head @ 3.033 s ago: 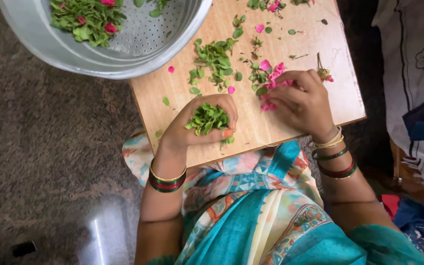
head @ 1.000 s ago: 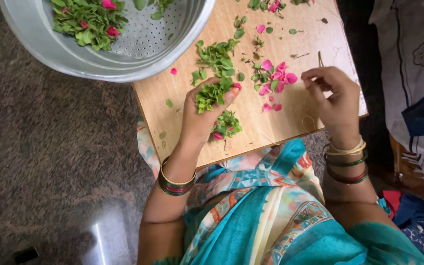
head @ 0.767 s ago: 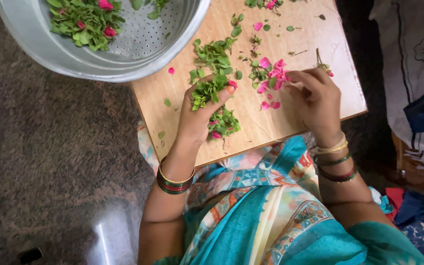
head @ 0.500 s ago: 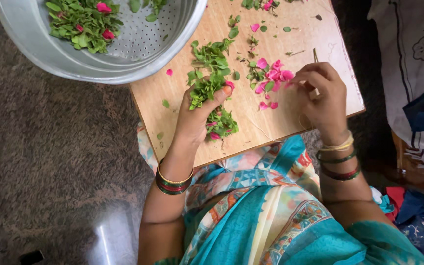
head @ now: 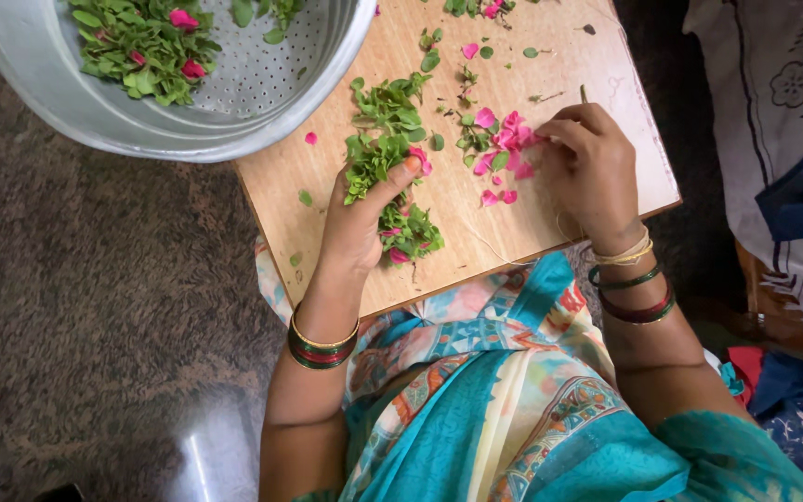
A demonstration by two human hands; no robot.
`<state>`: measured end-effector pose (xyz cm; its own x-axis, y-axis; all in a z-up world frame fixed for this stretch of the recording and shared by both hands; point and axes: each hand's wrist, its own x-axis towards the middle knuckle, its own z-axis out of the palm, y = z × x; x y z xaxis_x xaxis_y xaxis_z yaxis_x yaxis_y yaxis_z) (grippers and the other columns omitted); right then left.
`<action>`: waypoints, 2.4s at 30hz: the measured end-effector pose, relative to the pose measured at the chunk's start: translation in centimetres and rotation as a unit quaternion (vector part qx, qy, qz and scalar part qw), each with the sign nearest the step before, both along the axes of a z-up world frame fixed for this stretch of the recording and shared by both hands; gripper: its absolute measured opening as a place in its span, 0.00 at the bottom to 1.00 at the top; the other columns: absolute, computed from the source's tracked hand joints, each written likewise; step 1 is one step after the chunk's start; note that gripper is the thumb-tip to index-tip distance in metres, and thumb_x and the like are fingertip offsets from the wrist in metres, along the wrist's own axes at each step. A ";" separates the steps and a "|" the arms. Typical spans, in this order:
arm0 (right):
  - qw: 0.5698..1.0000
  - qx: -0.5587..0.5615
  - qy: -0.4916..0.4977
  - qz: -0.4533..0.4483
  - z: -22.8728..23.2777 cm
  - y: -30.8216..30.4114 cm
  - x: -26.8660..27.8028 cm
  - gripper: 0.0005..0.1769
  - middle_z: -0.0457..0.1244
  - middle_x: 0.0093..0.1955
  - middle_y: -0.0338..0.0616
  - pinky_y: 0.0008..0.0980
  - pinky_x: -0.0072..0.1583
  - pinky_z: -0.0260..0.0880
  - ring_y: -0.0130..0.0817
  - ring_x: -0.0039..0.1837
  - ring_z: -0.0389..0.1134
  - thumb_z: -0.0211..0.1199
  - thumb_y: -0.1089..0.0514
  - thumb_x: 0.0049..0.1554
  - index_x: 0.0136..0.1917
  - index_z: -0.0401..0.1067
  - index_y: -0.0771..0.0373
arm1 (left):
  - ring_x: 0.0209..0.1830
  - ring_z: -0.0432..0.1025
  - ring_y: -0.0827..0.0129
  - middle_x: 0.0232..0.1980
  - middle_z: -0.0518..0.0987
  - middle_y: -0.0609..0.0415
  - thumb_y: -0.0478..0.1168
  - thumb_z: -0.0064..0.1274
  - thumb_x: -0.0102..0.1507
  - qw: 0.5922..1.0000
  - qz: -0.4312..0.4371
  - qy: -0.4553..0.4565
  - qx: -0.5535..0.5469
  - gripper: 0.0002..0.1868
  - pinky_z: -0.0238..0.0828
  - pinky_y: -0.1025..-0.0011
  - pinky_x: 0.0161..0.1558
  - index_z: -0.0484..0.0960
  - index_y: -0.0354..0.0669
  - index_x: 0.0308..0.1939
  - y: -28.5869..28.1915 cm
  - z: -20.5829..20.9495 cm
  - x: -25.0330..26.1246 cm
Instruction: The person removes petals and small leaves from flower stems by hand, placing the separated pieces onto a wooden board and into a metal colander.
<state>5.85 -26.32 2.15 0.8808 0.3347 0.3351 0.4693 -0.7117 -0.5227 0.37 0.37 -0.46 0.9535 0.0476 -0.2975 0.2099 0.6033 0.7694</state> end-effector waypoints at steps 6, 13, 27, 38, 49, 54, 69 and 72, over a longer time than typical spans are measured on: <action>0.982 0.161 0.095 0.011 0.7 -0.2 -1.2 0.11 0.67 0.49 0.45 0.28 0.52 0.68 0.33 0.48 0.69 0.68 0.73 0.59 0.55 0.79 0.66 | 0.36 0.72 0.76 0.42 0.82 0.58 0.36 0.66 0.61 1.000 -0.003 0.002 -0.013 0.16 0.67 0.75 0.32 0.82 0.39 0.52 -0.2 -0.9 0.1; 0.960 0.200 0.123 0.153 3.0 2.9 -3.0 0.08 0.68 0.50 0.44 0.29 0.54 0.71 0.36 0.51 0.70 0.68 0.70 0.58 0.51 0.78 0.64 | 0.38 0.73 0.77 0.44 0.82 0.60 0.38 0.66 0.60 1.000 -0.008 0.000 0.004 0.18 0.68 0.75 0.32 0.82 0.41 0.53 -0.8 -1.3 0.3; 0.977 0.067 -0.039 0.198 6.6 6.3 -2.4 0.10 0.68 0.48 0.45 0.36 0.50 0.71 0.43 0.48 0.69 0.70 0.69 0.54 0.50 0.78 0.62 | 0.41 0.73 0.79 0.43 0.83 0.61 0.42 0.65 0.63 0.993 -0.059 -0.060 0.084 0.16 0.70 0.77 0.41 0.84 0.37 0.50 -1.7 -1.5 0.1; 0.981 0.050 -0.093 0.163 6.1 6.4 -2.8 0.14 0.68 0.47 0.44 0.37 0.50 0.69 0.43 0.48 0.69 0.73 0.68 0.55 0.52 0.73 0.63 | 0.35 0.71 0.81 0.40 0.82 0.61 0.38 0.66 0.63 0.988 -0.096 -0.080 0.087 0.13 0.67 0.77 0.36 0.84 0.36 0.49 -1.4 -0.9 -0.2; 0.979 0.075 -0.088 0.171 5.9 5.4 -1.8 0.16 0.67 0.50 0.46 0.38 0.53 0.68 0.45 0.51 0.68 0.76 0.64 0.52 0.52 0.75 0.63 | 0.45 0.81 0.76 0.47 0.86 0.53 0.34 0.63 0.62 0.987 -0.127 -0.086 0.052 0.14 0.76 0.78 0.44 0.83 0.35 0.51 -1.1 -1.7 -0.2; 0.968 0.161 0.059 0.182 5.1 3.3 -0.4 0.11 0.68 0.53 0.45 0.28 0.52 0.73 0.32 0.50 0.73 0.72 0.68 0.58 0.54 0.75 0.64 | 0.38 0.77 0.78 0.43 0.85 0.56 0.34 0.66 0.61 0.991 -0.092 -0.070 0.064 0.14 0.73 0.78 0.39 0.84 0.36 0.49 -1.1 -1.6 -0.3; 0.996 0.054 0.062 -0.017 1.1 -0.8 -1.0 0.11 0.66 0.52 0.48 0.33 0.49 0.72 0.40 0.48 0.71 0.64 0.71 0.59 0.55 0.77 0.64 | 0.32 0.72 0.81 0.38 0.82 0.63 0.36 0.67 0.61 0.997 -0.043 -0.031 0.065 0.09 0.67 0.79 0.31 0.85 0.41 0.44 -0.8 -0.6 -0.3; 0.999 0.001 -0.026 0.029 0.7 0.0 0.0 0.15 0.66 0.53 0.51 0.39 0.49 0.70 0.48 0.51 0.68 0.69 0.68 0.53 0.55 0.78 0.65 | 0.31 0.72 0.80 0.38 0.82 0.61 0.36 0.67 0.61 0.997 -0.043 -0.024 0.062 0.10 0.67 0.79 0.31 0.85 0.40 0.45 -0.9 -0.7 -0.3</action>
